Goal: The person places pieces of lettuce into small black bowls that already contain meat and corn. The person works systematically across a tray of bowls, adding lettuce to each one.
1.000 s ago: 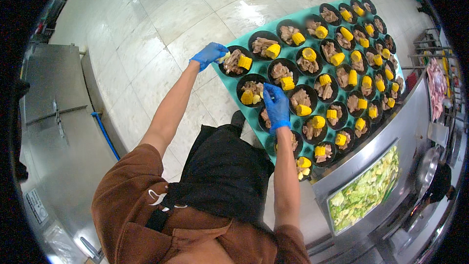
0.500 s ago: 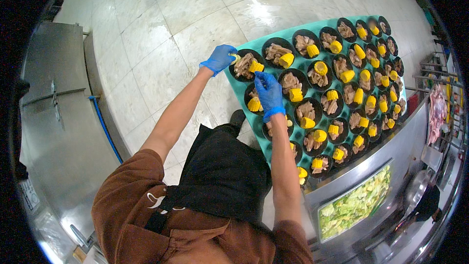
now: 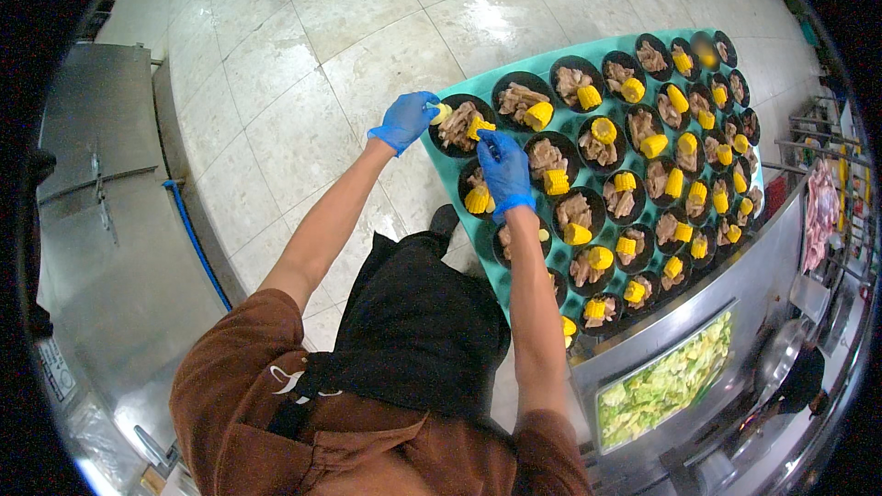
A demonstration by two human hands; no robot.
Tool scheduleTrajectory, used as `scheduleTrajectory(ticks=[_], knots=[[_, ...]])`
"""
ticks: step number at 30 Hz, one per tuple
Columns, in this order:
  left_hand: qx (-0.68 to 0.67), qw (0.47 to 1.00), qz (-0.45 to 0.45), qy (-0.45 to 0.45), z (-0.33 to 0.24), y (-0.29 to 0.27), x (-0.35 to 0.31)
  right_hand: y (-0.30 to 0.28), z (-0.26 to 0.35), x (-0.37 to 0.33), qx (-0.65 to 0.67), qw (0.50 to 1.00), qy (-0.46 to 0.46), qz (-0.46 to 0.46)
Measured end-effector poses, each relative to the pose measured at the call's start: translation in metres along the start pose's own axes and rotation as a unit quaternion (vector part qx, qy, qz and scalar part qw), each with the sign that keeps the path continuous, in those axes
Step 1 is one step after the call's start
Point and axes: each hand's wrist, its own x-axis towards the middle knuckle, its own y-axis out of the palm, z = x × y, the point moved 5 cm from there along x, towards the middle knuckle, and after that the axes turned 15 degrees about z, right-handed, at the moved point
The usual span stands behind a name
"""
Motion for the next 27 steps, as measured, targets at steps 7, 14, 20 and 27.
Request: scheduleTrajectory(ticks=[7, 14, 20, 27], knots=[[0.096, 0.995, 0.018, 0.028, -0.014, -0.004, -0.013, 0.013, 0.002, 0.047, -0.192, 0.981, -0.005, 0.033], [0.130, 0.990, 0.044, 0.030, -0.012, 0.002, -0.010, 0.039, 0.000, 0.112, -0.331, 0.934, 0.087, 0.104], [0.090, 0.995, -0.001, 0.044, -0.008, 0.006, -0.020, 0.045, 0.003, 0.129, -0.347, 0.917, 0.127, 0.150], [0.040, 0.994, -0.071, 0.070, -0.005, 0.011, -0.031, 0.045, 0.006, 0.143, -0.379, 0.896, 0.142, 0.182]])
